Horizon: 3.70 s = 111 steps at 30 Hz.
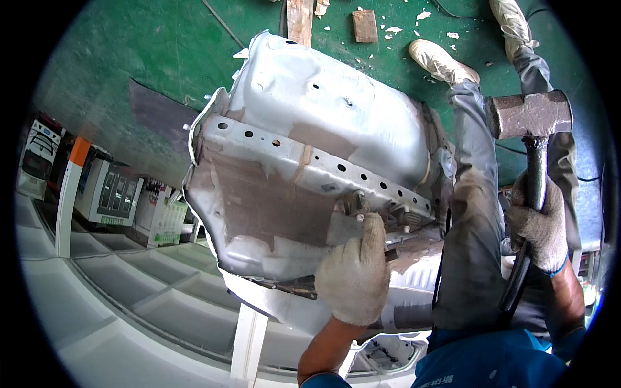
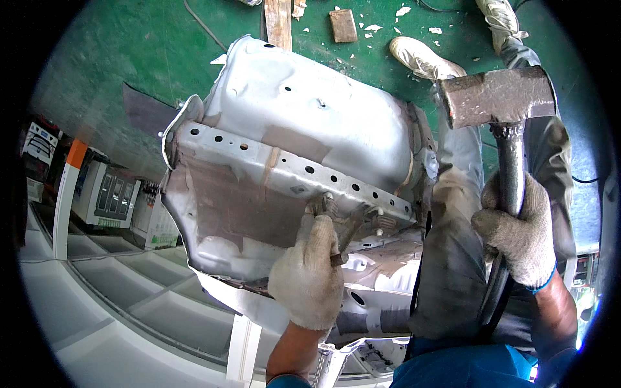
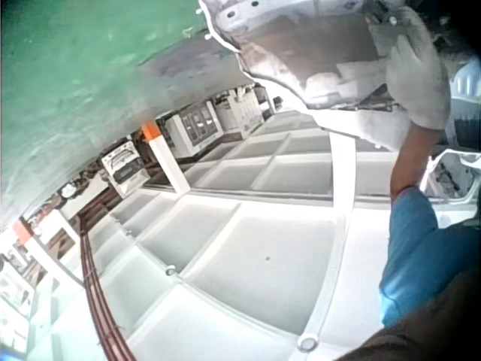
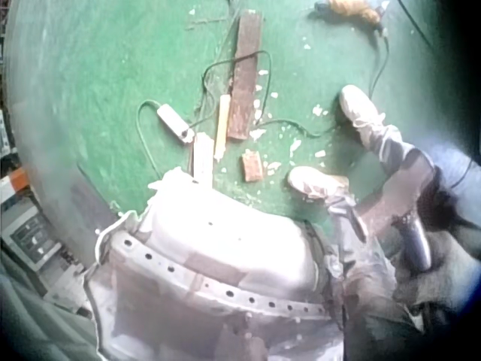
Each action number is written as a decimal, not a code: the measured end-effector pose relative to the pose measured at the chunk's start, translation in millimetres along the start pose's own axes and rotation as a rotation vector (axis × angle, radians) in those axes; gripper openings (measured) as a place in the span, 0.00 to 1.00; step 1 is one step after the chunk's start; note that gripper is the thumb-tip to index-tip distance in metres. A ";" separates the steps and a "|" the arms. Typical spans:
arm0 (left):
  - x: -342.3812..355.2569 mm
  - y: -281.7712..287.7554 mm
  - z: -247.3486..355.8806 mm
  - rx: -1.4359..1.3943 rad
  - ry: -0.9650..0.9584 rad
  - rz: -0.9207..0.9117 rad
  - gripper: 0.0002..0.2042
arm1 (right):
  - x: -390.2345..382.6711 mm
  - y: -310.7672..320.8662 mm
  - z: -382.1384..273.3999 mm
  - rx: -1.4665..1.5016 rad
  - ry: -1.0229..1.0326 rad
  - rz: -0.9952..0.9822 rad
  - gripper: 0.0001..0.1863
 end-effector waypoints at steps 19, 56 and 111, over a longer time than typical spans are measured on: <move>-15.0 6.4 4.1 0.122 -0.112 0.084 0.26 | -11.0 -3.8 14.6 0.009 0.013 -0.017 0.14; -47.0 22.9 6.3 0.133 -0.209 0.356 0.21 | -75.4 10.0 157.5 0.867 0.224 -0.363 0.16; -41.5 34.2 -8.7 0.058 -0.207 0.493 0.09 | -102.3 -30.9 37.8 -0.074 0.349 0.067 0.09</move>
Point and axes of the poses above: each hand's wrist, its own x-axis towards the middle knuckle, its own y-axis out of the back of the hand, z = x × y, the point moved 6 cm from there along x, towards the middle knuckle, and after that the axes turned 12 degrees about -y, right-handed, at the moved point
